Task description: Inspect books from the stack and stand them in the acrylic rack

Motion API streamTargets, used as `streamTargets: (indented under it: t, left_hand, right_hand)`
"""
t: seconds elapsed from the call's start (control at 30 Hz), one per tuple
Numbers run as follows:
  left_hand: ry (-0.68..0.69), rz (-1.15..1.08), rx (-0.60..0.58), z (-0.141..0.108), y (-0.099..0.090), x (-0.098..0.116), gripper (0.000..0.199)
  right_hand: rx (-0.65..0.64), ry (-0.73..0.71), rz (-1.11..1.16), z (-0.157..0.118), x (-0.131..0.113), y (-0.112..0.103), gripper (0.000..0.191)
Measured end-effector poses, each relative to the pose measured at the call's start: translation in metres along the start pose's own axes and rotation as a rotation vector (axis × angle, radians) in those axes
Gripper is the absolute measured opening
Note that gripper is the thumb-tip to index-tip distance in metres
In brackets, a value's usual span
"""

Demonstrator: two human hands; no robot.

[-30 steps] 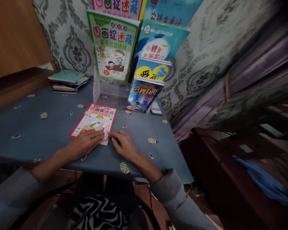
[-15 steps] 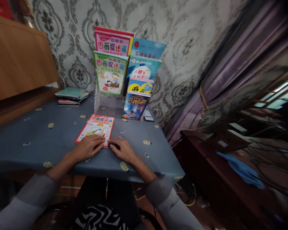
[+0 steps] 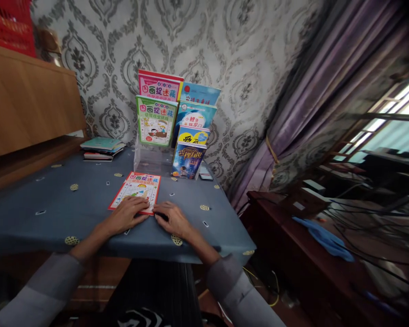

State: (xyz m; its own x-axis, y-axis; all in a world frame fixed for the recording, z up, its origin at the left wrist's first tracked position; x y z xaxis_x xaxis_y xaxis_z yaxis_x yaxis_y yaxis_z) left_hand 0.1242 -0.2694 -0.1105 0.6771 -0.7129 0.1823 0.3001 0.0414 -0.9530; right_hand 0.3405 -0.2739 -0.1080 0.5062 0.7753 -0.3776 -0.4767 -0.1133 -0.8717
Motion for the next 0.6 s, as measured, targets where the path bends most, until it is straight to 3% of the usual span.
streamTargets:
  t: [0.2, 0.47, 0.6]
  left_hand:
    - [-0.184, -0.006, -0.059, -0.002, 0.009, -0.005, 0.045]
    - [-0.148, -0.009, -0.052, -0.004, 0.014, -0.007, 0.046]
    - [-0.141, -0.021, -0.109, -0.003, 0.009, -0.016, 0.048]
  right_hand:
    - [-0.011, 0.007, -0.020, 0.000, -0.001, -0.001, 0.025]
    - [0.021, 0.029, 0.063, 0.001, 0.000, -0.004, 0.023]
    - [-0.074, 0.069, 0.032, 0.012, 0.005, -0.009, 0.024]
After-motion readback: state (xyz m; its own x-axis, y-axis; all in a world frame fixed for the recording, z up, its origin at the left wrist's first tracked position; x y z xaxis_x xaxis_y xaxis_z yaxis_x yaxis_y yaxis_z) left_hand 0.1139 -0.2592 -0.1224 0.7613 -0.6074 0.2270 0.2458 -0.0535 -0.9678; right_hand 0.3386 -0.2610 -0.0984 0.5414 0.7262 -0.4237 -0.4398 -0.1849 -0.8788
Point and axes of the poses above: each hand's wrist, its own z-axis towards the middle knuckle, its own y-axis out of the palm, x = y × z, the point moved 2 cm from there along z, towards the middle knuckle, and after that the axes turned 9 degrees about -x, right-handed, at the moved point
